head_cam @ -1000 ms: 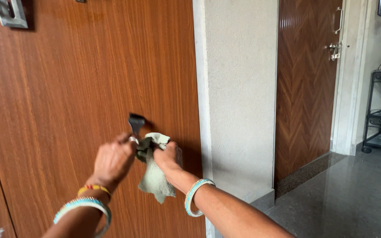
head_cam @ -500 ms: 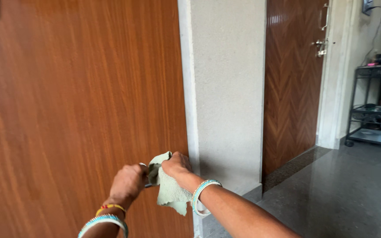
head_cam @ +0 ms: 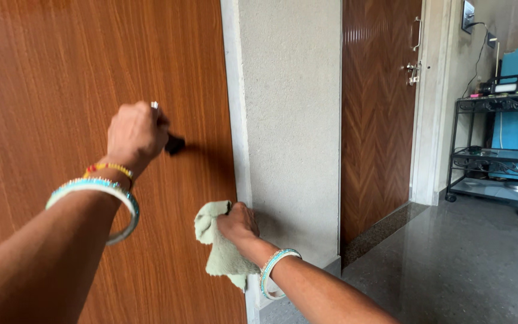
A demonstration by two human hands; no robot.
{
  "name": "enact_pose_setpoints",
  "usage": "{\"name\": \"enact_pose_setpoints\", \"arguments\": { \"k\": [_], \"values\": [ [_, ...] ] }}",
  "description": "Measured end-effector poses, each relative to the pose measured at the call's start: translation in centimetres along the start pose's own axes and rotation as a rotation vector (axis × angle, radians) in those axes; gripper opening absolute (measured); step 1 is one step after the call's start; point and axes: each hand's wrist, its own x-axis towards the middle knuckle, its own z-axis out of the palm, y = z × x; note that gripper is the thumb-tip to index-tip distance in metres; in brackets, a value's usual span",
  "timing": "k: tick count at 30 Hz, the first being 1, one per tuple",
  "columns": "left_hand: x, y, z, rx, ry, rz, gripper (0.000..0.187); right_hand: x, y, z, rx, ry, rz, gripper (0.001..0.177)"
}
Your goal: The person scrapes a wooden door with a metal scraper and wipes the surface with a cloth. The person repeatedly scrapes and wipes the same areas of the door throughout the clip.
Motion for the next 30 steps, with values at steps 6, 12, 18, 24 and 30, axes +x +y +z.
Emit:
{"name": "enact_pose_setpoints", "arguments": {
  "k": [6,12,18,24,30],
  "values": [
    [-1.4,3.9,-0.6,0.291,-0.032,0.226,0.023,0.0,-1.3,0.0,0.05,0.108,0.002,0.031],
    [-10.3,2.2,5.6,0.495,-0.117,0.544,0.036,0.1,-0.2,0.5,-0.037,0.127,-0.052,0.034],
    [-19.4,-0.1,11.7,0.342,-0.47,0.602,0.044,0.6,2.9,0.6,-0.103,0.102,-0.027,0.043],
    [-24.3,-0.2,15.2,0.108,-0.832,0.289,0.035,0.5,6.3,-0.5,-0.28,-0.048,0.05,0.042],
    [-23.5,-2.3,16.8,0.055,-1.022,-0.317,0.019,0.5,7.9,-1.6,-0.317,-0.101,0.058,0.044]
  ]
}}
